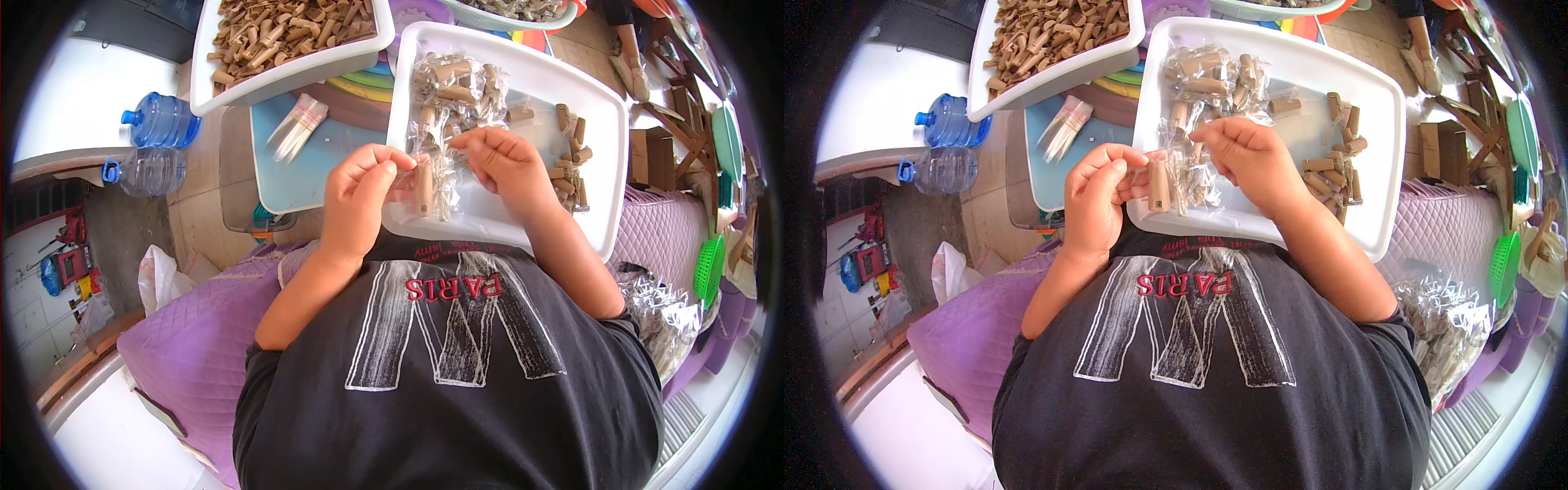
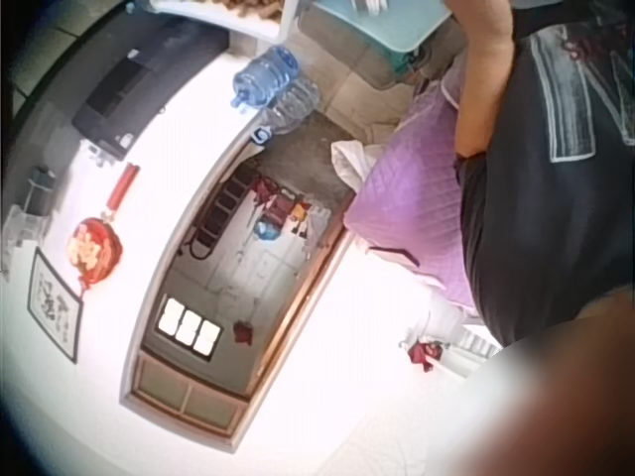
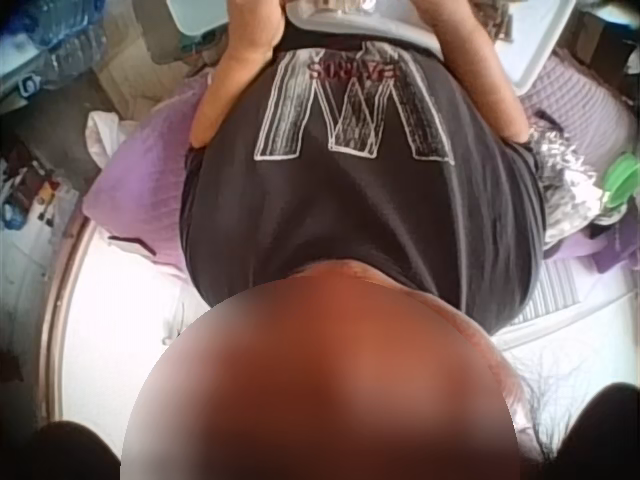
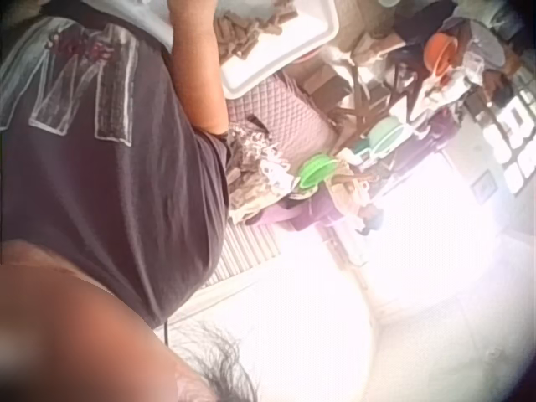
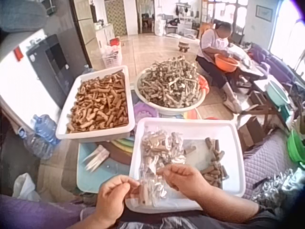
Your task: The person counts small tubes by hand and places them into clear plastic bags for packaging.
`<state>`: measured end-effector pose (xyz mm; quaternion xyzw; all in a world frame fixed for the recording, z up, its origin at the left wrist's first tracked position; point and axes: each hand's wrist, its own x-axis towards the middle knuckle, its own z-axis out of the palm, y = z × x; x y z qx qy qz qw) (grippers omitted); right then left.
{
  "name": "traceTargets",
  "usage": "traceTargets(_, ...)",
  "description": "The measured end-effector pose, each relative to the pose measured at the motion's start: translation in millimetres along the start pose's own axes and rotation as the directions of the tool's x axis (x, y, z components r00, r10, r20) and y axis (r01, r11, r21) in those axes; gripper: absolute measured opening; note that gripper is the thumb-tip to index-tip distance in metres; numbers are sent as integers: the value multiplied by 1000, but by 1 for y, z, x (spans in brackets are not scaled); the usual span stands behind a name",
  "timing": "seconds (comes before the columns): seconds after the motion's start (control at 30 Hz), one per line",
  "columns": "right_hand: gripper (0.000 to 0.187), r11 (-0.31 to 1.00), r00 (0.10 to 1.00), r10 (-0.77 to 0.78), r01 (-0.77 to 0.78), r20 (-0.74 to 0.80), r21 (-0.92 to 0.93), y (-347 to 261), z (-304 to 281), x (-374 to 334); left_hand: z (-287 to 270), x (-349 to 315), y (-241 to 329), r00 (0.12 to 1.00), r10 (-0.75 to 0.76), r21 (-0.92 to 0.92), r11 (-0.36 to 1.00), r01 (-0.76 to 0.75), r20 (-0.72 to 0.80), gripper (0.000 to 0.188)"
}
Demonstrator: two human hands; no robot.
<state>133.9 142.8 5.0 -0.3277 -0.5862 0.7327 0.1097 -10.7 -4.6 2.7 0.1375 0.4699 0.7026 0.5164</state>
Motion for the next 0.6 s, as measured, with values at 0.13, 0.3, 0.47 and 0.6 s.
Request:
traceTargets(0.13,15,993,997,69,-65,42,-98,-15,12,-7,-1,0,-8,993,106,363,924,-117,51,15)
traceTargets(0.3,22,975,993,37,-12,110,-223,-12,-11,9,9,4,-7,978,210,439,878,-190,2,38)
traceTargets(0.47,28,686,935,-331,146,-127,-713,-14,-68,8,6,-1,1,982,187,414,896,-161,-24,38)
traceTargets(0.6,27,-33,993,92,-66,-69,-997,-12,-90,1,1,-1,1,981,194,436,884,-169,-13,38)
